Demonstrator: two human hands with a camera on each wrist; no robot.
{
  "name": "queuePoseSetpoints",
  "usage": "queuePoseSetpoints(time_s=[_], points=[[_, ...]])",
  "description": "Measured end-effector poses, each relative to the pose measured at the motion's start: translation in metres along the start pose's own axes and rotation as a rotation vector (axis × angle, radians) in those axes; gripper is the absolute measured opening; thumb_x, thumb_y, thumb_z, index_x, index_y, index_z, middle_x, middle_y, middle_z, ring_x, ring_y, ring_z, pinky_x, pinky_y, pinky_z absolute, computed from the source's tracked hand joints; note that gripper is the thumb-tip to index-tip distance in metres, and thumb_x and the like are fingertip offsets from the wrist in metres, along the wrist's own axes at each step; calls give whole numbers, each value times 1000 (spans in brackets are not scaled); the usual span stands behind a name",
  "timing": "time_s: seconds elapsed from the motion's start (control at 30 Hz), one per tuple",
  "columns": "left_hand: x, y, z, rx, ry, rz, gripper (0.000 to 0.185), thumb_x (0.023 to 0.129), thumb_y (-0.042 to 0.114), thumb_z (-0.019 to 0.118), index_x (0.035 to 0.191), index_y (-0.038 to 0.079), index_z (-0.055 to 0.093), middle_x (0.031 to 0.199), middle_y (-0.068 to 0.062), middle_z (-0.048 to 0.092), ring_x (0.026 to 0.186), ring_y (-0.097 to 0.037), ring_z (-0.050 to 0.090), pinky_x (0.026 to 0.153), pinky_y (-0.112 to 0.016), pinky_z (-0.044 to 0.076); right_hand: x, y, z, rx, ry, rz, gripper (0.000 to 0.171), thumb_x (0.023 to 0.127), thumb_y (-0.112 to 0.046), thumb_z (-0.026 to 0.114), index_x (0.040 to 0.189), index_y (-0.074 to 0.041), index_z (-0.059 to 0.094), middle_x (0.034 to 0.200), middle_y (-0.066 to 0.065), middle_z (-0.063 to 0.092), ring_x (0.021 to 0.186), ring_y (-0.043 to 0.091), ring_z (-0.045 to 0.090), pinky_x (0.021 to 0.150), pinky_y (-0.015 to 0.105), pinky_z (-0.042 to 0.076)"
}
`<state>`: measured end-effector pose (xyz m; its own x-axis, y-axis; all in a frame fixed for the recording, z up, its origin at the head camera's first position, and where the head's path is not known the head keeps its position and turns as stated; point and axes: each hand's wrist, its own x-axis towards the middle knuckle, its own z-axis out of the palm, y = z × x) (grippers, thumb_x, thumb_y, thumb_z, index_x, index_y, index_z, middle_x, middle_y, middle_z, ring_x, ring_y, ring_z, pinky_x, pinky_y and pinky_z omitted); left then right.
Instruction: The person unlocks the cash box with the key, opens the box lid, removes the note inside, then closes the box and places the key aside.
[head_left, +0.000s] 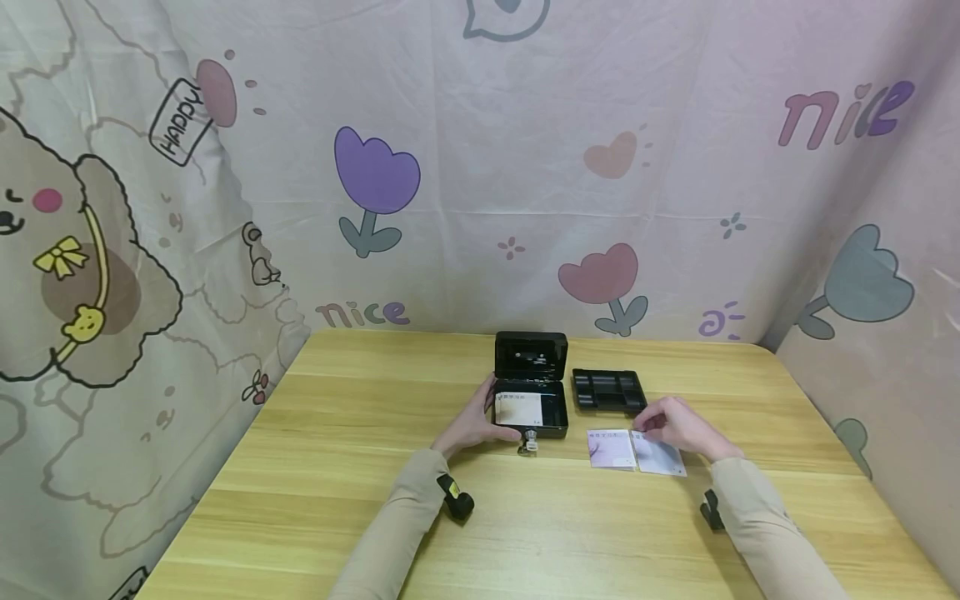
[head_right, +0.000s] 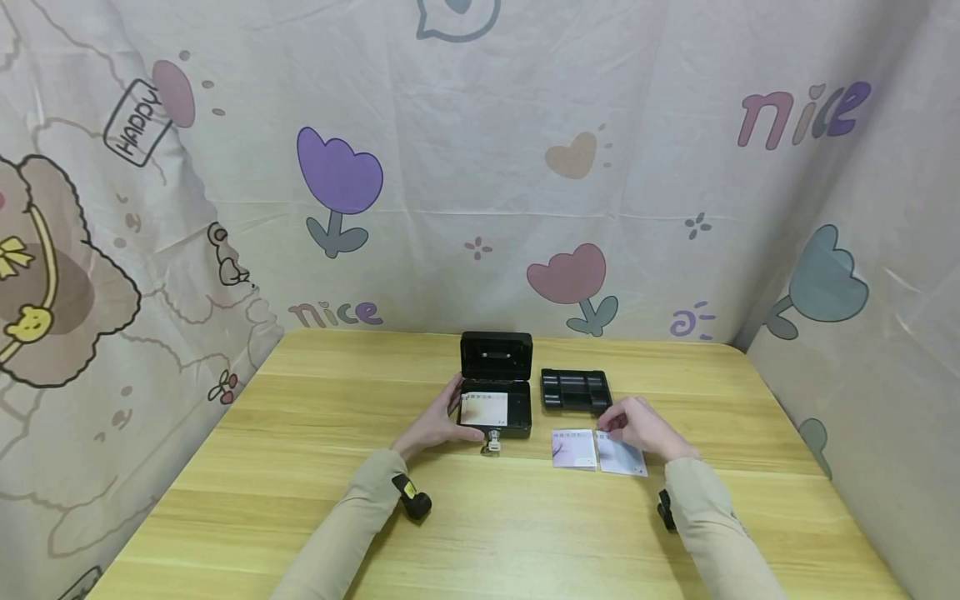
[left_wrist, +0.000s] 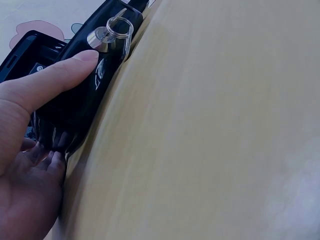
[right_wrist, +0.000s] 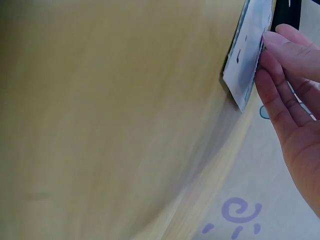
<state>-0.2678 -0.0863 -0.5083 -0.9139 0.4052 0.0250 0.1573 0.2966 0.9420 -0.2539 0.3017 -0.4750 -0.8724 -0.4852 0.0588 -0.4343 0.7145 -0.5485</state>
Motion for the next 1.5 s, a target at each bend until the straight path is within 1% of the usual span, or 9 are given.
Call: queuePoseSetpoints(time_s=[0.23, 0.4, 0.5, 0.73, 0.93, 1.03, 1.17, 1.37, 1.5], points=[[1, -1, 0, -9, 0, 9, 126, 73, 10, 90, 161, 0, 0, 169, -21, 5, 156, -40, 15, 129, -48, 17, 0, -1, -2, 8, 2, 4, 23, 76, 10, 73, 93, -3, 78, 93, 11, 77, 80, 19, 68, 72, 21, 56], [1, -1, 0, -15, -2, 0, 125, 74, 11, 89, 161, 1, 0, 170, -21, 5, 157, -39, 14, 129, -48, 16, 1, -7, -5, 24, 10, 47, 22, 79, 9, 70, 96, -3, 78, 95, 10, 77, 83, 15, 66, 73, 20, 54], [1, -1, -1, -12, -3, 0, 126, 73, 11, 90, 161, 1, 0, 170, -21, 5, 156, -39, 14, 129, -49, 17, 2, -11, -8, 23, 23, 46, 20, 82, 7, 71, 98, -3, 77, 97, 11, 77, 85, 14, 66, 74, 20, 55], [1, -1, -1, -14, -6, 3, 125, 74, 10, 89, 161, 1, -1, 170, -20, 4, 157, -39, 13, 129, -47, 16, 6, -25, -13, 36, 32, -9, 21, 83, 4, 73, 103, 1, 75, 97, 13, 76, 85, 14, 67, 78, 24, 58], [1, -1, -1, -11, -7, 18, 126, 74, 12, 89, 161, -1, -2, 169, -24, 4, 155, -43, 14, 128, -51, 17, 12, -40, -13, 60, 52, -56, 23, 84, 5, 73, 107, 5, 73, 96, 16, 75, 83, 12, 67, 77, 26, 58], [1, -2, -1, -1, -5, 12, 126, 74, 14, 90, 160, -1, -1, 168, -26, 5, 155, -44, 15, 128, -51, 18, 17, -46, -11, 63, 67, -95, 23, 85, 4, 72, 108, 6, 72, 99, 18, 75, 85, 12, 68, 78, 26, 60], [2, -2, -1, 1, -3, 7, 126, 74, 13, 90, 161, -1, -1, 168, -25, 6, 155, -43, 16, 128, -51, 18, 24, -55, -5, 76, 76, -119, 24, 87, 2, 71, 111, 5, 72, 104, 19, 75, 88, 12, 69, 82, 28, 61], [2, -1, 0, 2, 7, 0, 124, 75, 13, 89, 161, -1, 0, 168, -25, 7, 155, -43, 16, 128, -50, 18, 34, -70, 2, 110, 78, -143, 25, 88, 2, 72, 112, 5, 72, 105, 21, 75, 91, 21, 72, 84, 35, 62], [1, 1, 0, 1, 11, -2, 124, 75, 13, 89, 161, -1, 0, 169, -25, 6, 155, -43, 16, 128, -50, 19, 42, -77, 8, 137, 94, -159, 24, 88, 1, 72, 111, 6, 71, 104, 20, 75, 91, 23, 72, 85, 33, 62]])
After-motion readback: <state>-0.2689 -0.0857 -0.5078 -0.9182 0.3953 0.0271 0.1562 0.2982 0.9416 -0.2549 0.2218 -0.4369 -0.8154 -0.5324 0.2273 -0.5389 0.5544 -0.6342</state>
